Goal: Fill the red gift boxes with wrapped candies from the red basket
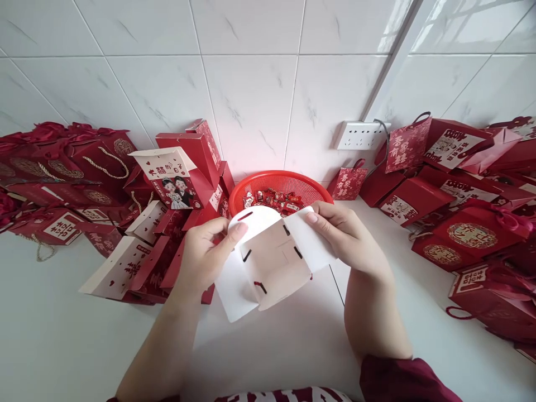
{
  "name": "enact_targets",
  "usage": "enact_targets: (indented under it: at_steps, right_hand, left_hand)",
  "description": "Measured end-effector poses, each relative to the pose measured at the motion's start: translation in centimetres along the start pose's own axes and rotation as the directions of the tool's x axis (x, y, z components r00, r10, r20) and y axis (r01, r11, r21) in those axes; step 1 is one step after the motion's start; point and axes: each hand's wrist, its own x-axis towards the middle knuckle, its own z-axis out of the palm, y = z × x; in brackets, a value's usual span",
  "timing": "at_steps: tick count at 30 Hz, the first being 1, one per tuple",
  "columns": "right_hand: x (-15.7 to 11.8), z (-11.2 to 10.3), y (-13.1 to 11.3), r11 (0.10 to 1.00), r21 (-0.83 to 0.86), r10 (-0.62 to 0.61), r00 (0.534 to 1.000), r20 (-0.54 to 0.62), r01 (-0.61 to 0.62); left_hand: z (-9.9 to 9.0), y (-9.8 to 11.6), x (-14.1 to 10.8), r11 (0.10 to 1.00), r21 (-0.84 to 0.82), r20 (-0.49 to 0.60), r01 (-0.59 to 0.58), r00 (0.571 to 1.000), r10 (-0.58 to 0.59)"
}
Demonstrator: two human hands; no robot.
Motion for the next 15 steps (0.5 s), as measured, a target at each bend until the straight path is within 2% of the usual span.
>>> enact_targets:
  at_steps: [2, 4, 5, 7, 11, 13, 15]
  right_hand:
    - [0.0, 0.1, 0.0, 0.997, -0.063, -0.033, 0.999, 0.027, 0.035]
    - [0.1, 0.2, 0.1, 0.989, -0.136, -0.057, 0.996, 0.061, 0.065]
    - [0.2, 0.2, 0.2, 0.983, -0.166, -0.063, 0.995, 0.079, 0.075]
    - [0.3, 0.1, 0.4, 0.970, -0.225, -0.068, 0.991, 0.114, 0.092]
    - [0.3, -0.6, 0.5, 0.919, -0.369, -0.045, 0.969, 0.243, 0.136]
    - [0.2, -1.2, 0.4, 0.915, -0.384, 0.012, 0.943, 0.333, 0.124]
    - [0.1, -1.8, 0.4, 0.920, -0.383, 0.062, 0.933, 0.355, 0.084]
  left_hand:
    - [-0.2, -0.4, 0.3, 0.975, -0.111, 0.206, 0.193, 0.964, -0.168]
    - [-0.4, -0.9, 0.6, 0.939, -0.145, 0.382, 0.313, 0.893, -0.239]
    - [-0.4, -1.1, 0.8, 0.925, -0.151, 0.431, 0.349, 0.865, -0.256]
    - [-0.6, -1.3, 1.1, 0.909, -0.147, 0.463, 0.389, 0.839, -0.284]
    - [-0.9, -1.3, 1.3, 0.946, -0.021, 0.517, 0.323, 0.814, -0.267]
    - [-0.8, -1.2, 1.2, 0.967, 0.056, 0.547, 0.249, 0.802, -0.238]
    - [-0.4, -1.3, 1.2, 0.973, 0.133, 0.543, 0.190, 0.807, -0.232]
